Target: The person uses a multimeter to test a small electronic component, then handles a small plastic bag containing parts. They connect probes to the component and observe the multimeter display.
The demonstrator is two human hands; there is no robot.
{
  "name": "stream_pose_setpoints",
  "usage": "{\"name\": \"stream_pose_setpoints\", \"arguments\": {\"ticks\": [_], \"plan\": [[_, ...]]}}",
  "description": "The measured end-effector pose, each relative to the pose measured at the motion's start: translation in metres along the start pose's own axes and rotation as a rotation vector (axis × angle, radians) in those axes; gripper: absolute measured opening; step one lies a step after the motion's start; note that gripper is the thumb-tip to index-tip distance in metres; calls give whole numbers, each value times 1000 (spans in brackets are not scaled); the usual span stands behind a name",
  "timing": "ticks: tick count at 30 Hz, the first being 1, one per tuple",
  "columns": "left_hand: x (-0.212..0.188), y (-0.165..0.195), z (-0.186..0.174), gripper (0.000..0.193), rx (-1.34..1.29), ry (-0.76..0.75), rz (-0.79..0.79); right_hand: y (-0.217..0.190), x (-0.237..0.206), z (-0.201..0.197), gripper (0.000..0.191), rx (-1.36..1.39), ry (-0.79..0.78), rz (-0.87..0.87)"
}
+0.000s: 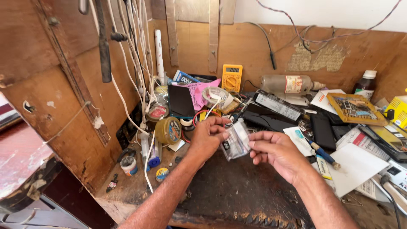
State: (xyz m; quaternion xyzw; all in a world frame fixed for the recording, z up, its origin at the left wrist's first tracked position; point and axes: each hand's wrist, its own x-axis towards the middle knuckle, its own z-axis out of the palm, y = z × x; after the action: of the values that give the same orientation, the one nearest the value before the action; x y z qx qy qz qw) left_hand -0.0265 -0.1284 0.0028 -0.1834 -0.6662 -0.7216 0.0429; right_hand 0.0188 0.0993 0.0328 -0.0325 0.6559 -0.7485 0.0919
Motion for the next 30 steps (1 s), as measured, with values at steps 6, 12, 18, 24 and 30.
{"name": "stream_pose_setpoints", "arguments": {"ticks": [6,12,18,24,30], "plan": [[-2,14,1,30,186,38,27,-2,1,6,23,-109,19,-3],[-34,52,7,40,732,160,496,-4,5,10,17,-53,-6,-47],[-37,75,7,42,763,-100,624,-6,7,14,18,-81,-55,-89],[-29,74,2,31,747,-234,611,-8,7,14,18,-260,-16,-47],[-20,76,0,24,767,-310,589,-9,6,13,15,-235,-30,-53]]}}
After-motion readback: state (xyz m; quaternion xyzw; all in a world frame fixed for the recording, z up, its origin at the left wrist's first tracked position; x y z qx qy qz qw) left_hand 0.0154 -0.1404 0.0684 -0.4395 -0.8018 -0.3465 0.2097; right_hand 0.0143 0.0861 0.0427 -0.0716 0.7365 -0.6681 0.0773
